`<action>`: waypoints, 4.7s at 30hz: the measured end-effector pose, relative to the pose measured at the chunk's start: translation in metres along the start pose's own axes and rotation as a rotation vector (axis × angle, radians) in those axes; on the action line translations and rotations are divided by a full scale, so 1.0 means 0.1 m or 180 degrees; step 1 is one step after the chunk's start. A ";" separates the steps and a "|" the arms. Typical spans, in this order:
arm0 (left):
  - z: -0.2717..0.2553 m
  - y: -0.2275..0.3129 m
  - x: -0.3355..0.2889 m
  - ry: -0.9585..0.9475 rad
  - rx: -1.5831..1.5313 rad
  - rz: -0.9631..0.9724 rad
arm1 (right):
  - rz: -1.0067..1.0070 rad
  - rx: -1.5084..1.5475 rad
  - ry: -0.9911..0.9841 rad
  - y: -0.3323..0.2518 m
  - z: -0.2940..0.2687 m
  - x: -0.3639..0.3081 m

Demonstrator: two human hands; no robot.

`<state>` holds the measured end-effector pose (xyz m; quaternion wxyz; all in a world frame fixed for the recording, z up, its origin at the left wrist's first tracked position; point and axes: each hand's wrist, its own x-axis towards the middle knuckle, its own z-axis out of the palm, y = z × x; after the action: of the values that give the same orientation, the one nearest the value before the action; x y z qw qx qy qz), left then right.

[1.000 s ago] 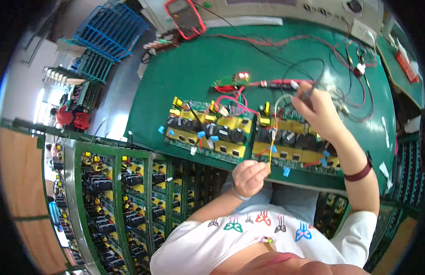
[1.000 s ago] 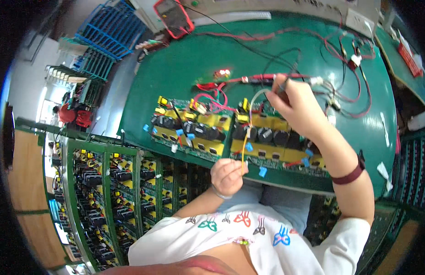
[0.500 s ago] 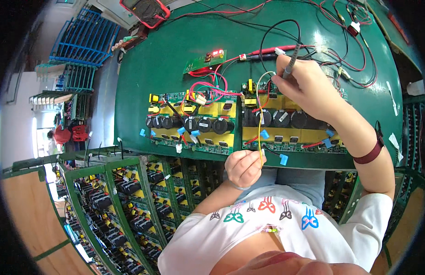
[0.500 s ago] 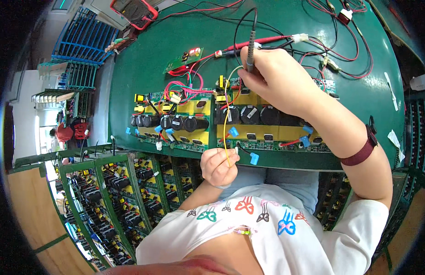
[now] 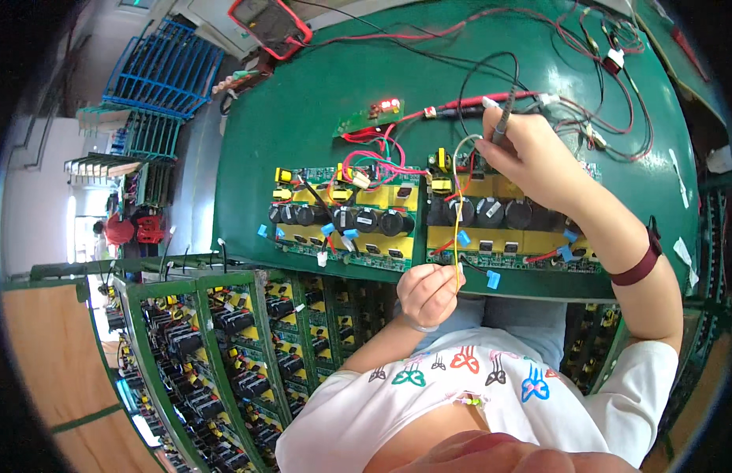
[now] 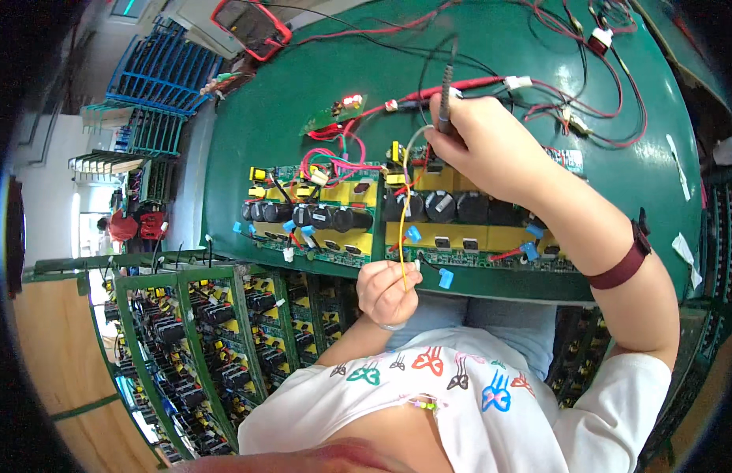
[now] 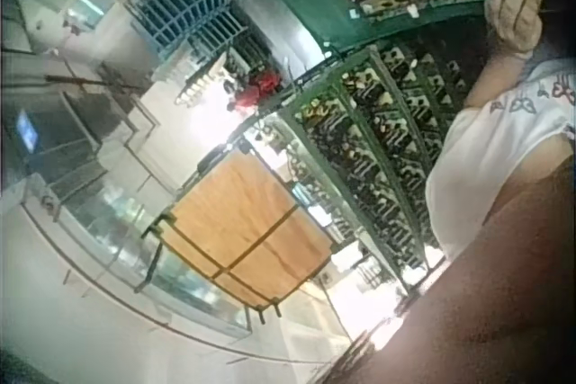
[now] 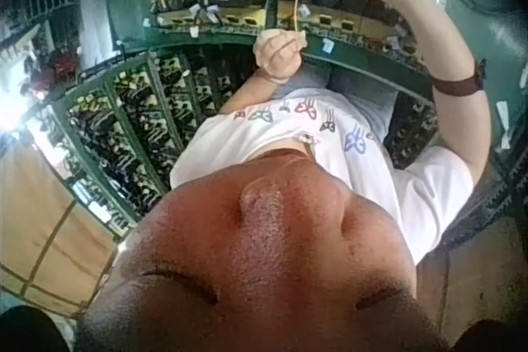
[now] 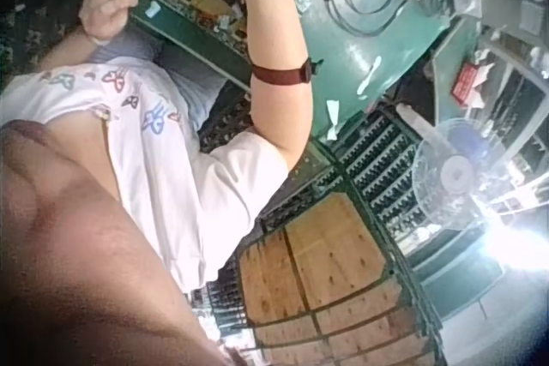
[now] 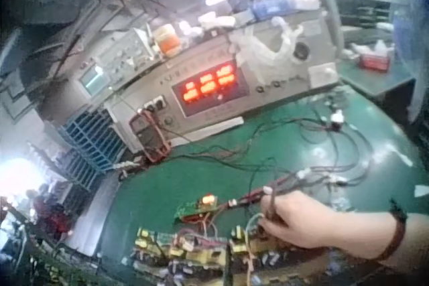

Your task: The person assembles electronic components on a green workbench, connecting wires to circuit boards and handling various electronic parts. They use their hands to manipulate wires and components, occasionally using tools like pliers or screwdrivers. The task involves precise hand movements and attention to detail.

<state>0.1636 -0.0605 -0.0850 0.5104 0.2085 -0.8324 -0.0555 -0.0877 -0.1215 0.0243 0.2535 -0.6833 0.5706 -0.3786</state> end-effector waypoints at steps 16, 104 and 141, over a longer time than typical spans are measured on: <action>0.02 0.03 0.07 0.0169 -0.0053 -0.0104 | 0.0196 0.0100 0.0001 0.09 0.02 0.02; 0.11 0.98 0.36 -0.3147 -0.3636 -0.1222 | 0.1392 -0.2606 0.1310 1.94 -1.67 0.13; -0.04 -0.74 1.68 -0.2741 0.2045 0.1135 | -0.0195 -0.2325 -0.0495 0.72 -0.70 0.38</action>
<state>0.1226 -0.1950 0.0334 0.0372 0.1680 -0.9630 0.2076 -0.1839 -0.1685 0.0177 0.0242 -0.7721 0.6264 -0.1044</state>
